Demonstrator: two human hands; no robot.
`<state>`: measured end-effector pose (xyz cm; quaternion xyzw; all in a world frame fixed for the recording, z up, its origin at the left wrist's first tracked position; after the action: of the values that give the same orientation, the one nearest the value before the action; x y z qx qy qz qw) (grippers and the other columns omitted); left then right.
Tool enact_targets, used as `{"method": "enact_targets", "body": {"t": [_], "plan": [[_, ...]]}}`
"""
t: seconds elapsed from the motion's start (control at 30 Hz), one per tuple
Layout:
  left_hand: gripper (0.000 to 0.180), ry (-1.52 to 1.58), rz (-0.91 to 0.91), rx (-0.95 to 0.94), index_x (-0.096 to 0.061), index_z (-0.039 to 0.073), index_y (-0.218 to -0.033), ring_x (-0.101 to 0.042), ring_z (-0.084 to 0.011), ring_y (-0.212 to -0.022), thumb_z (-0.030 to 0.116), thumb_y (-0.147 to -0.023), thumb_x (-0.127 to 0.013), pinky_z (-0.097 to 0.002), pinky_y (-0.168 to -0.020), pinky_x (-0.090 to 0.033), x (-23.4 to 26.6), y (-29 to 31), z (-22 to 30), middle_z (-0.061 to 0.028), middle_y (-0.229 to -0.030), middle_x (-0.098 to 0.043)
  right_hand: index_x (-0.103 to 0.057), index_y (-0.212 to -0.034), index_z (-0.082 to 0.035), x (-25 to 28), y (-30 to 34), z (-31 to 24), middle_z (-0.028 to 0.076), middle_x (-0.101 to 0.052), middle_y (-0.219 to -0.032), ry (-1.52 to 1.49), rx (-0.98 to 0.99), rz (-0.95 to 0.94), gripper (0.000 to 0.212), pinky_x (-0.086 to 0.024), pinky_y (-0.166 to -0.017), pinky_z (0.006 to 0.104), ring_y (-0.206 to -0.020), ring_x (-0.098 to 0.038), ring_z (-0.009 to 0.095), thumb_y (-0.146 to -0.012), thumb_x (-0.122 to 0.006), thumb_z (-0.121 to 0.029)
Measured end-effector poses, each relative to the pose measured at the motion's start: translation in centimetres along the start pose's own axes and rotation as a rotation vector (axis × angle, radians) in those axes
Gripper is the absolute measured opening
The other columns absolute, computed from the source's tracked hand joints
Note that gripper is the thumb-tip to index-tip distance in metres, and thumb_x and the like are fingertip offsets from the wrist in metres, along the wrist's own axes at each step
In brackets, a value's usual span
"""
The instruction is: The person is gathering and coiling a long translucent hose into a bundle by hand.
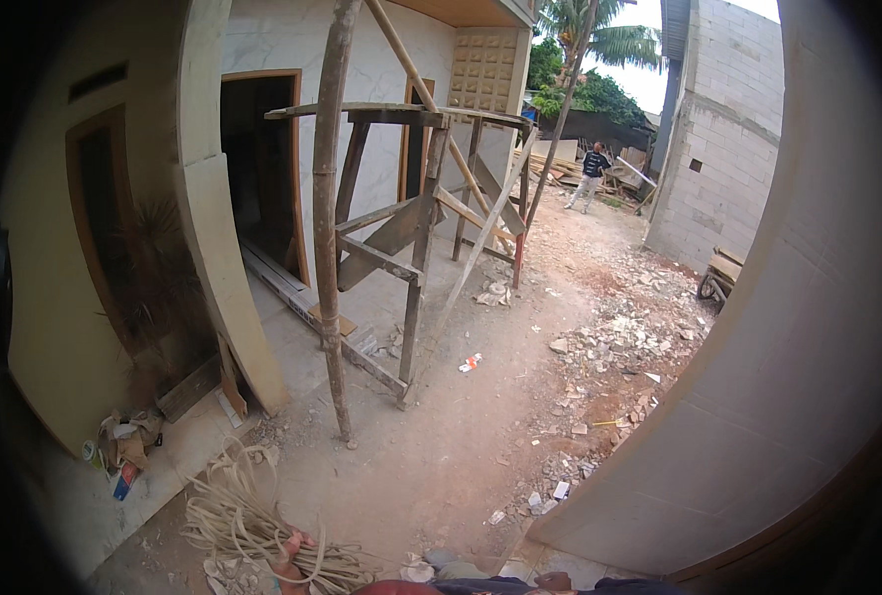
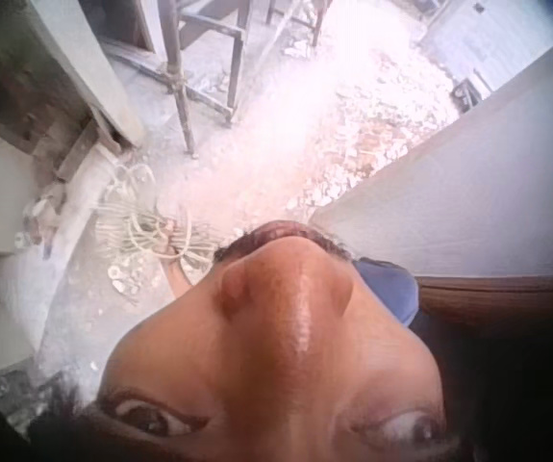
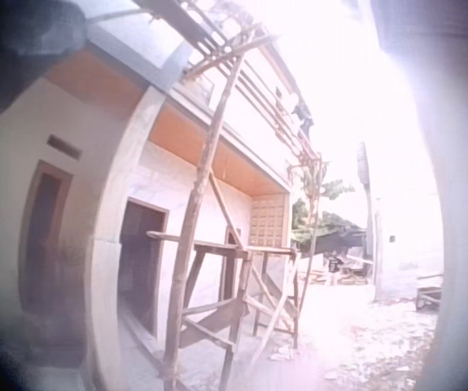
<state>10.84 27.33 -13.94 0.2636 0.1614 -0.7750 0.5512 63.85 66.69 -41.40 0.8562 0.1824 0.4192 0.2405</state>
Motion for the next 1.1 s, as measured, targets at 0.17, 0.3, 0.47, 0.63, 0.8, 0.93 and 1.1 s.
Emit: {"method": "enact_targets", "body": {"t": [0.17,0.3,0.47,0.63,0.8,0.93,1.1], "plan": [[0.042,-0.102,0.029,-0.073,-0.055,0.003,-0.124,-0.06,-0.0194,-0.087,0.013,-0.087,-0.072,-0.0369,-0.084,-0.05,-1.0,0.5,1.8,-0.0051,-0.096,-0.061,-0.08,-0.092,-0.003,-1.8,-0.5,-5.7,0.009,-0.076,-0.076,0.009,0.139,0.007,0.03,-0.058,-0.068,0.0309,-0.068,-0.072,0.014,-0.091,-0.077,-0.033],[0.038,-0.148,0.101,-0.149,-0.057,0.004,-0.121,-0.061,-0.0191,-0.087,0.013,-0.087,-0.072,-0.037,-0.083,-0.05,-0.9,1.2,3.3,-0.0045,-0.096,-0.061,-0.08,-0.089,-0.002,-2.8,-1.8,-11.2,0.009,-0.076,-0.074,0.015,0.348,-0.024,0.031,-0.057,-0.068,0.0309,-0.068,-0.072,0.013,-0.091,-0.076,-0.033],[0.021,-0.103,0.081,-0.319,-0.065,0.004,-0.104,-0.064,-0.0168,-0.084,0.014,-0.088,-0.075,-0.0347,-0.079,-0.054,-1.1,1.0,7.4,-0.0042,-0.094,-0.065,-0.079,-0.094,0.001,-2.0,2.4,-28.5,0.004,-0.071,-0.07,0.072,0.812,-0.112,0.034,-0.051,-0.062,0.0294,-0.064,-0.065,0.01,-0.097,-0.072,-0.033],[0.015,-0.106,0.22,-0.513,-0.064,0.005,-0.104,-0.063,-0.0171,-0.088,0.009,-0.092,-0.07,-0.0344,-0.082,-0.051,1.4,1.7,8.7,-0.004,-0.094,-0.064,-0.071,-0.127,-0.001,-8.9,11.8,-42.7,0.009,-0.066,-0.093,-0.135,0.908,-0.252,0.04,-0.055,-0.065,0.0283,-0.08,-0.058,0.012,-0.106,-0.058,-0.032],[0.015,-0.022,0.309,-0.588,-0.063,0.005,-0.101,-0.063,-0.0191,-0.086,0.005,-0.088,-0.069,-0.0357,-0.082,-0.051,3.8,5.8,11.3,-0.0053,-0.092,-0.064,-0.073,-0.123,-0.002,-10.5,24.7,-52.4,0.004,-0.061,-0.083,0.079,1.366,-0.177,0.03,-0.043,-0.06,0.0299,-0.069,-0.045,0.011,-0.106,-0.059,-0.023],[0.02,-0.196,0.329,-0.576,-0.063,0.004,-0.101,-0.063,-0.0196,-0.084,0.007,-0.084,-0.072,-0.037,-0.083,-0.051,5.4,8.1,12.5,-0.0051,-0.089,-0.063,-0.077,-0.11,-0.003,-10.6,31.7,-58.1,0.002,-0.052,-0.072,0.172,1.514,-0.396,0.019,-0.032,-0.055,0.0318,-0.064,-0.042,0.012,-0.099,-0.068,-0.017],[0.05,-0.248,0.277,-0.33,-0.057,0.0,-0.117,-0.062,-0.0238,-0.08,0.014,-0.073,-0.077,-0.0399,-0.08,-0.053,6.0,8.8,13.7,-0.0071,-0.085,-0.061,-0.078,-0.096,-0.003,-7.8,38.4,-64.7,0.001,-0.047,-0.066,0.266,1.858,-0.933,0.012,-0.028,-0.052,0.0285,-0.059,-0.039,0.01,-0.09,-0.077,-0.013]]}}
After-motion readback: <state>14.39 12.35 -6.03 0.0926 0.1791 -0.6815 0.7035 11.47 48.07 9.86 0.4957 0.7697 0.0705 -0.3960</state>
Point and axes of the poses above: each hand's wrist, its own y-axis away from the middle knuckle, its own x-axis out of the back of the hand, z = x × y, the point moved 4 cm from there along -y, towards the middle knuckle
